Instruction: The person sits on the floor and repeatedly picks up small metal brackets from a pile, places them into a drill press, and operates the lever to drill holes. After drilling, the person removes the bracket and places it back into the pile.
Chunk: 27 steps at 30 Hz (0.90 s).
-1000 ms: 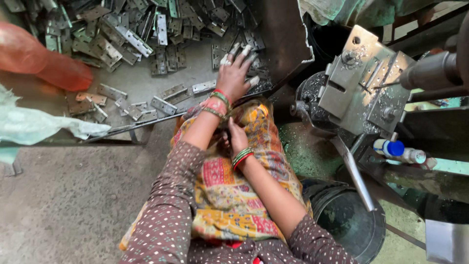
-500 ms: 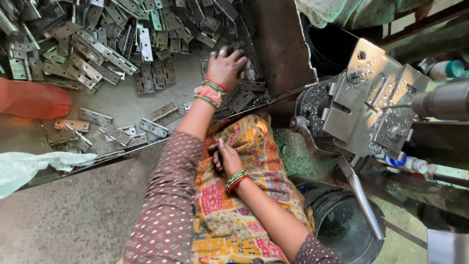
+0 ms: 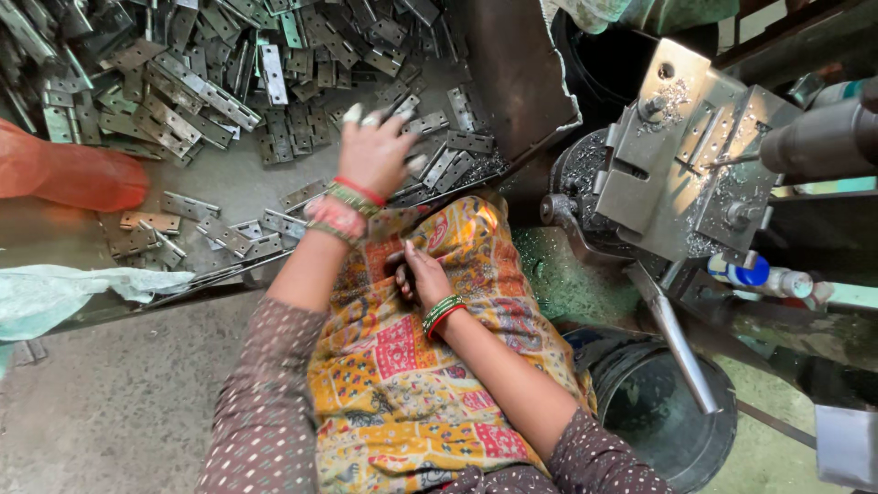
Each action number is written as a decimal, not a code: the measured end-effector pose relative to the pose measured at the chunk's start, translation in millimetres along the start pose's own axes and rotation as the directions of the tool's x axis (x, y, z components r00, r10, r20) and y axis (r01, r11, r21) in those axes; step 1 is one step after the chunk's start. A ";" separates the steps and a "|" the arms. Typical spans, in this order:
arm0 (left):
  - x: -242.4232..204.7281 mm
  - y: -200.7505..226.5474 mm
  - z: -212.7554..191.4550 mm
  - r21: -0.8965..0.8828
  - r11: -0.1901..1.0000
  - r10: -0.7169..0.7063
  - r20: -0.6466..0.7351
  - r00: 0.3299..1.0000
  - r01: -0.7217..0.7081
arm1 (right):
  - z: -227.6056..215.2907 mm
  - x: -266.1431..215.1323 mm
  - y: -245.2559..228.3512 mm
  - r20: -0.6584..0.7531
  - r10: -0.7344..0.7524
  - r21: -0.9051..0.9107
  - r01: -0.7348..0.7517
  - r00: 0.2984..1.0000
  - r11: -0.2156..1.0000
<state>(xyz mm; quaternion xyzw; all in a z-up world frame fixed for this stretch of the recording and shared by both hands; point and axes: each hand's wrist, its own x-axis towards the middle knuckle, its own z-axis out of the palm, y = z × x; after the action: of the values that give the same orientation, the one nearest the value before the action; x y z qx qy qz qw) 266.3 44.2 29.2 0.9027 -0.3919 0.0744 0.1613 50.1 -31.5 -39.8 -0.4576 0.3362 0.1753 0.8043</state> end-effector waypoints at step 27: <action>-79.2 -45.4 3.9 0.088 0.942 -0.333 0.147 0.931 0.323 | -2.0 2.9 3.8 -0.010 0.043 0.030 -0.043 0.999 0.999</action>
<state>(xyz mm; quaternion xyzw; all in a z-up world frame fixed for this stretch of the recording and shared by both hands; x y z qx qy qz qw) 245.7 126.0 -5.7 0.9631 -0.2446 -0.0137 0.1112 49.1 -31.3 -44.8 -0.4392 0.3529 0.1850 0.8052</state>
